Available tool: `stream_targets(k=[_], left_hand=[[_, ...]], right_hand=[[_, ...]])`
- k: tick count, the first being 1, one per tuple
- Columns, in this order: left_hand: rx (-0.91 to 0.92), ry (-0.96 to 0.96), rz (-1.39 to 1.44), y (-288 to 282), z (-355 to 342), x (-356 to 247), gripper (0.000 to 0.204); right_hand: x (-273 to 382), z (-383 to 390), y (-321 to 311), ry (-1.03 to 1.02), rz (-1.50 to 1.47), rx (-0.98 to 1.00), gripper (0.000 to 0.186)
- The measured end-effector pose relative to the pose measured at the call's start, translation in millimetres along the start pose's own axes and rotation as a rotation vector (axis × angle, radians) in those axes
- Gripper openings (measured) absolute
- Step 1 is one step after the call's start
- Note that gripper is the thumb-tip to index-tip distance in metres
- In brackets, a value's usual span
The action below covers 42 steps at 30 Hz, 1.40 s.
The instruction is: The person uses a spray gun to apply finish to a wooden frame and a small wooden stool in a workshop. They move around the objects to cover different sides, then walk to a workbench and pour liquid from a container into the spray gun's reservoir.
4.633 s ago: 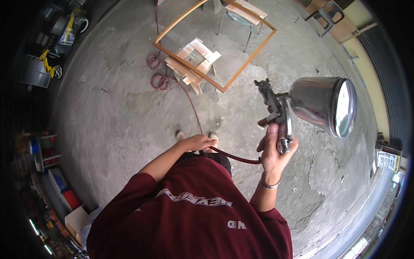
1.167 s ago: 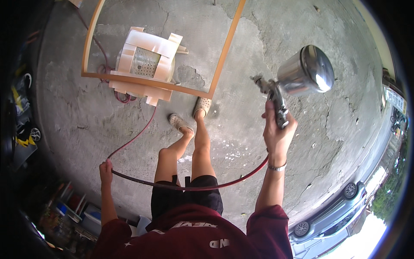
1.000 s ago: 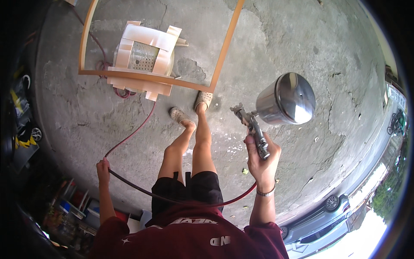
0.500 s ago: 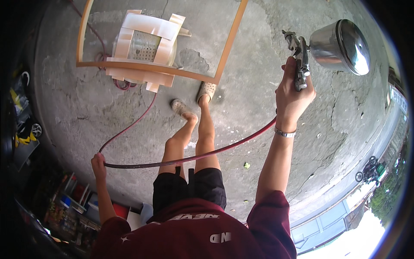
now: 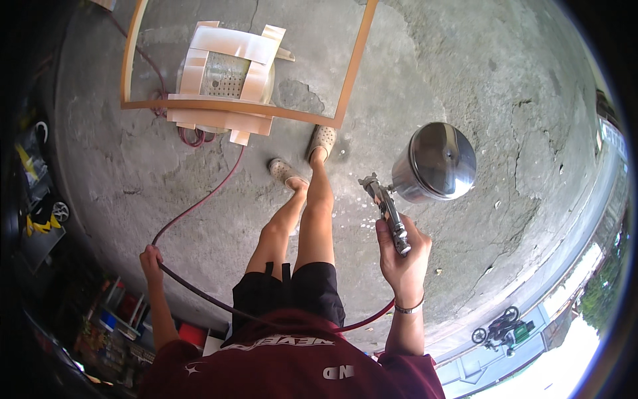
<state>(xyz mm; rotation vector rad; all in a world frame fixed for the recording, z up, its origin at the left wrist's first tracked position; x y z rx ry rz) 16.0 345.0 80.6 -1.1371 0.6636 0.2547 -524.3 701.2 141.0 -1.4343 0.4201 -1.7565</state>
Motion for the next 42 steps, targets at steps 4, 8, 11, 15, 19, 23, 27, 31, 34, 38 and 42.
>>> stream_targets(k=[4,8,11,15,19,23,27,31,34,38,42], left_hand=[[0.003,0.022,0.023,-2,-9,-8,0.058],[-0.046,-0.017,0.039,8,-22,-40,0.059],[-0.053,-0.046,0.025,9,-32,-50,0.058],[-0.076,-0.128,-0.074,30,-44,-90,0.059],[-0.114,-0.081,-0.212,54,-52,-129,0.062],[-0.041,-0.115,-0.187,62,-63,-160,0.063],[-0.046,-0.19,-0.144,80,-68,-183,0.064],[-0.04,-0.209,-0.1,108,-84,-244,0.065],[-0.039,-0.207,-0.051,122,-86,-267,0.066],[-0.049,-0.149,-0.087,135,-96,-281,0.067],[-0.046,-0.144,-0.128,134,-97,-271,0.065]], right_hand=[[-1,-38,9,-0.022,0.025,-0.055,0.024],[19,-119,21,-0.105,0.036,-0.151,0.029],[41,-191,34,-0.124,-0.006,-0.194,0.031],[64,-285,46,-0.16,0.011,-0.223,0.035],[91,-369,56,-0.169,0.022,-0.234,0.038],[114,-441,67,-0.171,0.054,-0.265,0.043],[137,-510,76,-0.21,0.038,-0.299,0.043],[151,-574,81,-0.321,0.016,-0.38,0.054],[166,-610,82,-0.3,0.048,-0.421,0.051],[199,-621,78,-0.306,-0.162,-0.504,0.054],[190,-611,67,-0.269,-0.01,-0.44,0.053]])
Point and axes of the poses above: each hand's wrist, its own z-axis away from the middle knuckle, its own y-axis out of the palm, x = y × z, the point moved 3 cm from there along -z, towards the middle knuckle, and after that the axes turned 13 degrees about -x, right-handed, at the moved point
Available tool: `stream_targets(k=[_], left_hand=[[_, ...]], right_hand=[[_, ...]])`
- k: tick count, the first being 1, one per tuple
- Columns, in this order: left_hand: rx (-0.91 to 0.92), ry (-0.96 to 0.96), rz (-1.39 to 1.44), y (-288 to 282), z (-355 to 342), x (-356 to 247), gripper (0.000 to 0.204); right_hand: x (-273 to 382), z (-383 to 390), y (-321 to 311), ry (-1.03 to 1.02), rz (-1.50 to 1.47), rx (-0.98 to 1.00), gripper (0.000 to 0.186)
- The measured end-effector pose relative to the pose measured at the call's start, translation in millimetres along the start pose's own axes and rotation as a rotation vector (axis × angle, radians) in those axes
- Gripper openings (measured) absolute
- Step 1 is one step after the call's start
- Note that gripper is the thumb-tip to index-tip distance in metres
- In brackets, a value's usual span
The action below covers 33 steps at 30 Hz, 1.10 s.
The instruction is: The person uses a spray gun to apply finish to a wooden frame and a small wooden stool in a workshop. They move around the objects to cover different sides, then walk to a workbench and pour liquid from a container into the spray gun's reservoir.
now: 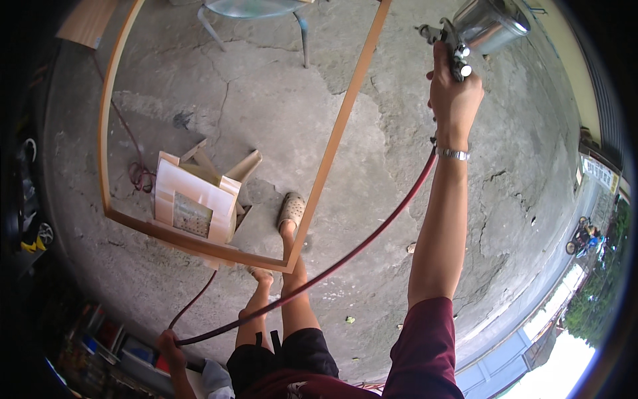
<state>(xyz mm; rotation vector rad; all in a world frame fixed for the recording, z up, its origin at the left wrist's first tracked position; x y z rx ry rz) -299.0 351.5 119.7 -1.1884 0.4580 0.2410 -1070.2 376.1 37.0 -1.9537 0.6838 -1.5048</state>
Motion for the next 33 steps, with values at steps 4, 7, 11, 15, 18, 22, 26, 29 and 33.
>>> stream_targets(k=[4,7,11,15,18,22,26,29,33], left_hand=[[0.002,-0.034,-0.008,-15,8,31,0.059],[0.005,-0.056,-0.06,-23,6,34,0.055],[-0.041,0.003,-0.067,-20,-2,25,0.058],[0.009,-0.032,0.044,-4,-13,-14,0.066],[-0.013,0.004,0.036,3,-11,-25,0.07],[-0.023,0.007,0.08,5,-4,-16,0.069],[-0.075,0.058,0.081,-2,0,-5,0.068],[-0.078,0.069,0.088,-18,9,38,0.065],[-0.072,0.096,-0.021,-40,18,81,0.06]], right_hand=[[-8,61,-39,0.097,-0.095,0.159,0.047],[6,92,-57,0.165,-0.16,0.293,0.047],[-1,55,-34,0.049,0.049,0.27,0.052],[-8,-4,5,-0.198,0.0,0.033,0.058],[9,-25,18,-0.107,-0.011,-0.032,0.055],[15,-20,12,-0.074,0.016,-0.031,0.053],[-3,22,-7,-0.045,0.008,0.074,0.052],[-14,71,-36,-0.018,0.1,0.149,0.053],[-16,142,-72,0.024,0.093,0.201,0.048]])
Point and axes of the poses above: each hand's wrist, its own z-axis away from the middle knuckle, its own y-axis out of the palm, x = y × z, the point moved 3 cm from there along -z, towards the middle knuckle, and after that the axes turned 13 degrees about -x, right-handed, at the moved point
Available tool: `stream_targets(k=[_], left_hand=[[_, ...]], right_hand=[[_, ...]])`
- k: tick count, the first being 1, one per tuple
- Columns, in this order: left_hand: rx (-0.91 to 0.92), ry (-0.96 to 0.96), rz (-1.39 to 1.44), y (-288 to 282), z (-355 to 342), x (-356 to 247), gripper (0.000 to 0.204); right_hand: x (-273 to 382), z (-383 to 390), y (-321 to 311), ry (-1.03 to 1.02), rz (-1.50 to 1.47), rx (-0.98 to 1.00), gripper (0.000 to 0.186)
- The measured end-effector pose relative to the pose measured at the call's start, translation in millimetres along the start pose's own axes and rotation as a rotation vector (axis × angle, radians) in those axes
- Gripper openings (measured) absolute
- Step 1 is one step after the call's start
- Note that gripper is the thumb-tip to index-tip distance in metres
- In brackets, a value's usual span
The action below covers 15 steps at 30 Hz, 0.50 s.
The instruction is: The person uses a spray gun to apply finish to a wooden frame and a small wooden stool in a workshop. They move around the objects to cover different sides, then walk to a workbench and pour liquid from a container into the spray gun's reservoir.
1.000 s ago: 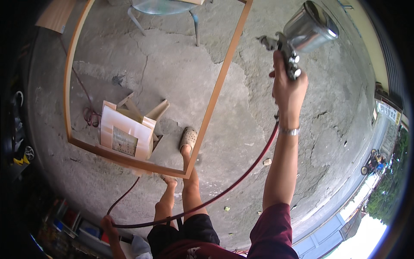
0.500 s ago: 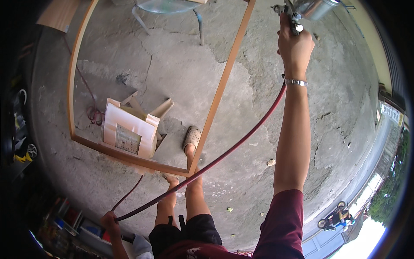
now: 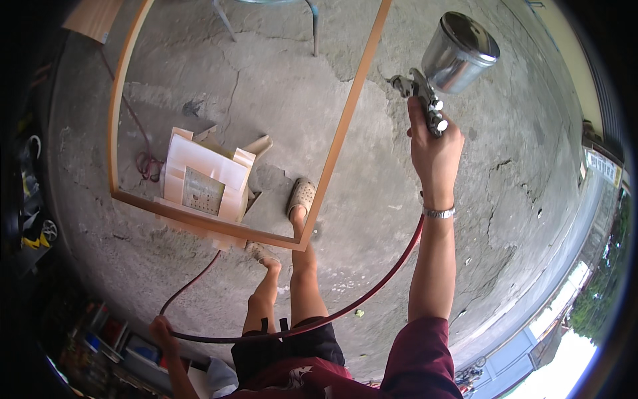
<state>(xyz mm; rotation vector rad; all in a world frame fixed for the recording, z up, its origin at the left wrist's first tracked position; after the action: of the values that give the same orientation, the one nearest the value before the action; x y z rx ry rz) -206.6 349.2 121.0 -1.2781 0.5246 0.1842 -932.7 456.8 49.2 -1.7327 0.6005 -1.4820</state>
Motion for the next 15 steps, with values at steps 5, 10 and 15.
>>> stream_targets(k=[5,10,15], left_hand=[[-0.016,0.036,-0.002,-19,6,17,0.058],[-0.019,0.086,0.031,-33,25,51,0.056],[-0.023,0.117,0.057,-43,38,78,0.057]], right_hand=[[2,84,-26,0.048,0.01,0.05,0.045],[-15,162,-40,-0.011,-0.043,0.039,0.038],[-26,239,-58,0.015,-0.04,0.071,0.031]])
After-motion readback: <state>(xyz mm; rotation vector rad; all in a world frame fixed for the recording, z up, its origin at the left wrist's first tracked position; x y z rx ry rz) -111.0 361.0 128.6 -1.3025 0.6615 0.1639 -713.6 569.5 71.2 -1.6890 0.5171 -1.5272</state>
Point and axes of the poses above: each hand's wrist, its own z-axis away from the middle knuckle, its own y-axis out of the palm, x = y × z, the point moved 3 cm from there along -z, towards the middle knuckle, and after that the axes turned 13 degrees about -x, right-handed, at the moved point
